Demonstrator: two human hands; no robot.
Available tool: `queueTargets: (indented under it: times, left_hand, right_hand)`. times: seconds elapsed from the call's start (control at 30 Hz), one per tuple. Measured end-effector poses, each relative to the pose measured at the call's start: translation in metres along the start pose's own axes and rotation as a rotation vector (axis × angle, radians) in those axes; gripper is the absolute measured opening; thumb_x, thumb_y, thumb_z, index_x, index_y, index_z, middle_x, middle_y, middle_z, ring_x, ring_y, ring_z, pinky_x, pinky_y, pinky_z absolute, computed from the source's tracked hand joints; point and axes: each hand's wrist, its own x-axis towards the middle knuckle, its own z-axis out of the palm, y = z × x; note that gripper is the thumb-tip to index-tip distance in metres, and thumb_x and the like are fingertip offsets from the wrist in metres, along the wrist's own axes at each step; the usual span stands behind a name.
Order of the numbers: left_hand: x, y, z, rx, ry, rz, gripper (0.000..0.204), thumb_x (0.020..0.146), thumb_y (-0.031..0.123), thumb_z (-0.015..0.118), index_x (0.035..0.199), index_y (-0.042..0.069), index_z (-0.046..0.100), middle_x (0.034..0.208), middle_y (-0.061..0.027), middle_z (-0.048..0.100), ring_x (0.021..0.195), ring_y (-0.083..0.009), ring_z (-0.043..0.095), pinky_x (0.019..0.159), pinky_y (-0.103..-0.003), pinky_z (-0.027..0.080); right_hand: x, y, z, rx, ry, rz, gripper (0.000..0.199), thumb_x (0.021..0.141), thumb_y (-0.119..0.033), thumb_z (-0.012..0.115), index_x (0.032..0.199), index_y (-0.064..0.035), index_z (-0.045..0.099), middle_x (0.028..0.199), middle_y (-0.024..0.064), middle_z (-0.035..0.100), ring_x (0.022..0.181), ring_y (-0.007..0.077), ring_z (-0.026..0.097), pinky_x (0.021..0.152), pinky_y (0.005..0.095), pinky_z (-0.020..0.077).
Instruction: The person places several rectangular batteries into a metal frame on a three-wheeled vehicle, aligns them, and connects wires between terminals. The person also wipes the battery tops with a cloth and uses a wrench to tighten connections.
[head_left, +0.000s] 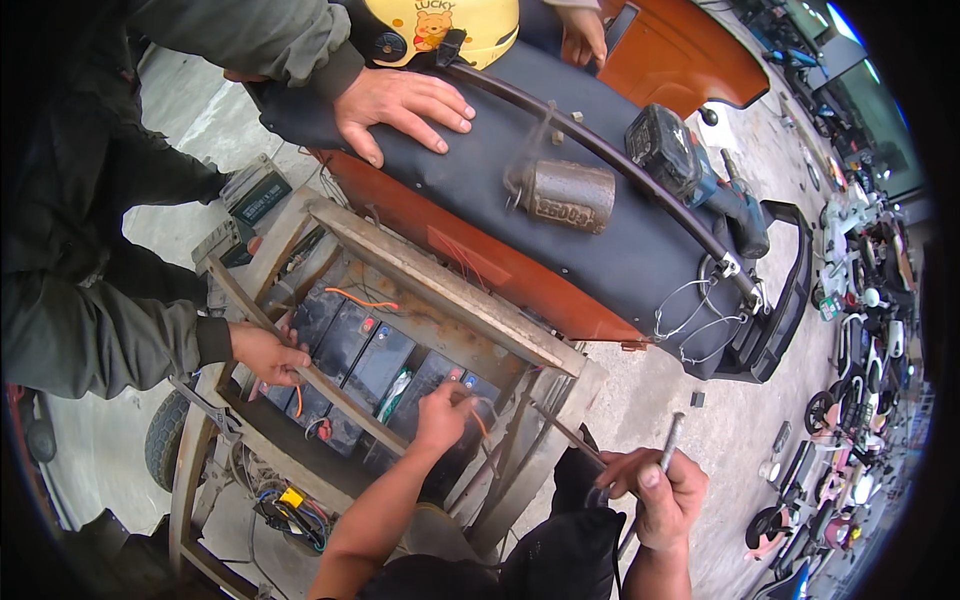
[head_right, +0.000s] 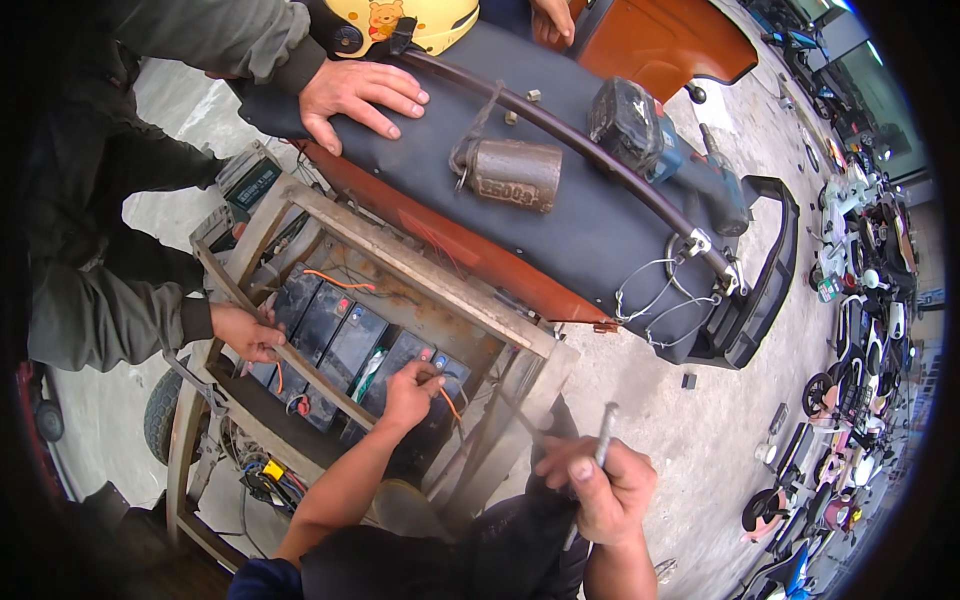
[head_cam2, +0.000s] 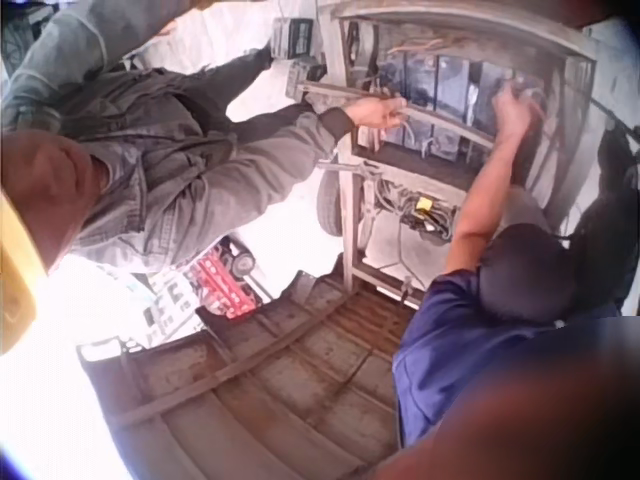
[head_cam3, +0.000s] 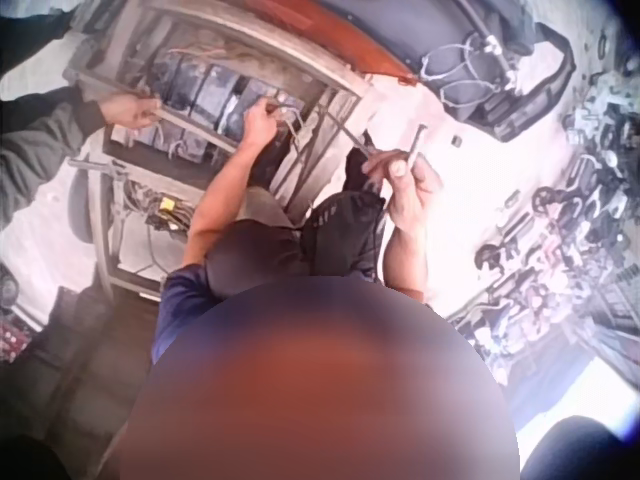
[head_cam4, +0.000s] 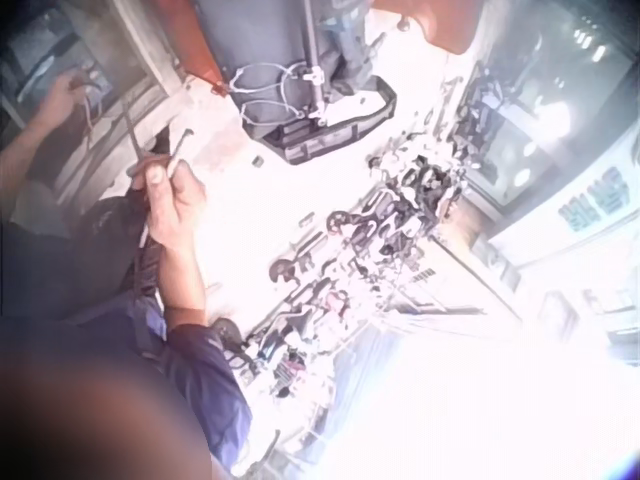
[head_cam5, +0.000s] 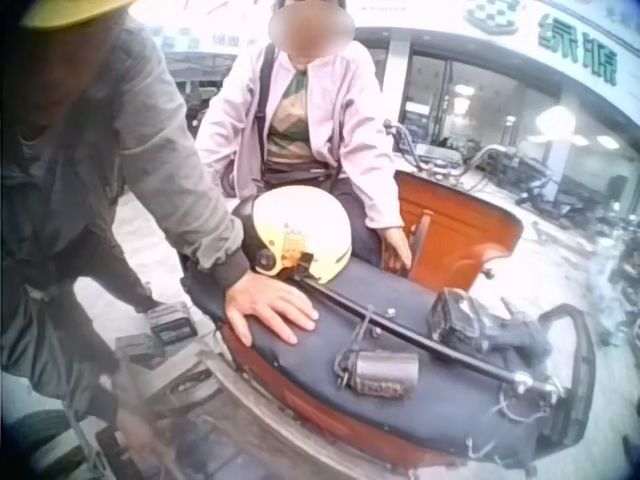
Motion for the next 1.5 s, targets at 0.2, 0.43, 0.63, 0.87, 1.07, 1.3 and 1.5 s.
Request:
queueTargets:
  times: [0.2, 0.43, 0.63, 0.87, 1.07, 1.3, 1.5]
  left_hand:
    - [-0.001, -0.008, 0.000, 0.047, 0.037, 0.134, 0.011, 0.090, 0.000, 0.082, 0.096, -0.002, 0.073, 0.079, -0.0076, 0.074, 0.069, -0.0100, 0.064, 0.066, -0.029, 0.053]
    - [0.000, -0.009, 0.001, 0.015, -0.040, 0.141, 0.018, 0.090, 0.000, 0.083, 0.106, -0.002, 0.075, 0.087, -0.0073, 0.076, 0.072, -0.0110, 0.065, 0.065, -0.030, 0.055]
    - [0.000, -0.013, 0.004, -0.009, -0.061, 0.155, 0.023, 0.091, -0.002, 0.080, 0.113, 0.001, 0.074, 0.090, -0.0066, 0.075, 0.074, -0.0108, 0.066, 0.060, -0.029, 0.055]
    - [0.000, 0.004, 0.000, -0.301, -0.115, -0.044, 0.015, 0.096, -0.005, 0.072, 0.111, -0.002, 0.073, 0.083, -0.0028, 0.070, 0.065, -0.0082, 0.059, 0.057, -0.026, 0.048]
    - [-0.012, 0.012, -0.004, -0.400, -0.116, 0.071, 0.010, 0.101, -0.003, 0.068, 0.110, -0.002, 0.070, 0.083, -0.0041, 0.069, 0.063, -0.0103, 0.058, 0.059, -0.026, 0.049]
    - [-0.019, -0.015, -0.015, -0.358, 0.059, 0.010, 0.009, 0.102, -0.002, 0.065, 0.110, 0.003, 0.067, 0.082, -0.0050, 0.067, 0.067, -0.0132, 0.062, 0.059, -0.030, 0.053]
    - [-0.026, -0.017, -0.005, -0.476, 0.028, 0.034, 0.012, 0.101, -0.005, 0.066, 0.109, 0.002, 0.067, 0.090, -0.0051, 0.071, 0.072, -0.0117, 0.063, 0.062, -0.030, 0.055]
  right_hand:
    - [0.022, 0.019, -0.004, -0.063, -0.112, 0.170, 0.031, 0.107, -0.022, 0.063, 0.094, 0.0036, 0.076, 0.079, 0.0098, 0.077, 0.073, 0.0160, 0.072, 0.069, 0.0306, 0.0569]
    - [0.036, 0.020, 0.000, -0.232, -0.191, 0.182, 0.034, 0.109, -0.027, 0.063, 0.095, 0.0033, 0.069, 0.083, 0.0122, 0.075, 0.078, 0.0181, 0.071, 0.096, 0.0437, 0.0540]
    - [0.034, 0.027, 0.005, -0.082, -0.149, 0.119, 0.031, 0.110, -0.023, 0.062, 0.096, 0.0032, 0.069, 0.084, 0.0096, 0.072, 0.084, 0.0175, 0.066, 0.102, 0.0417, 0.0537]
    - [0.027, 0.041, 0.006, -0.091, -0.104, 0.193, 0.035, 0.111, -0.028, 0.062, 0.095, 0.0029, 0.067, 0.078, 0.0075, 0.068, 0.075, 0.0136, 0.062, 0.083, 0.0336, 0.0552]
    - [0.034, 0.081, 0.028, -0.178, -0.112, 0.454, 0.041, 0.108, -0.033, 0.069, 0.083, -0.0036, 0.056, 0.069, -0.0027, 0.053, 0.068, 0.0070, 0.047, 0.061, 0.0290, 0.0422]
    - [0.049, 0.109, 0.046, -0.437, -0.408, 0.222, 0.068, 0.106, -0.018, 0.065, 0.162, -0.0118, 0.027, 0.105, 0.0220, 0.071, 0.096, 0.0343, 0.069, 0.092, 0.0431, 0.0538]
    - [0.054, 0.151, 0.087, -0.601, -0.581, 0.181, 0.027, 0.099, -0.005, 0.072, 0.125, -0.0004, 0.072, 0.081, 0.0127, 0.069, 0.072, 0.0185, 0.063, 0.070, 0.0351, 0.0538]
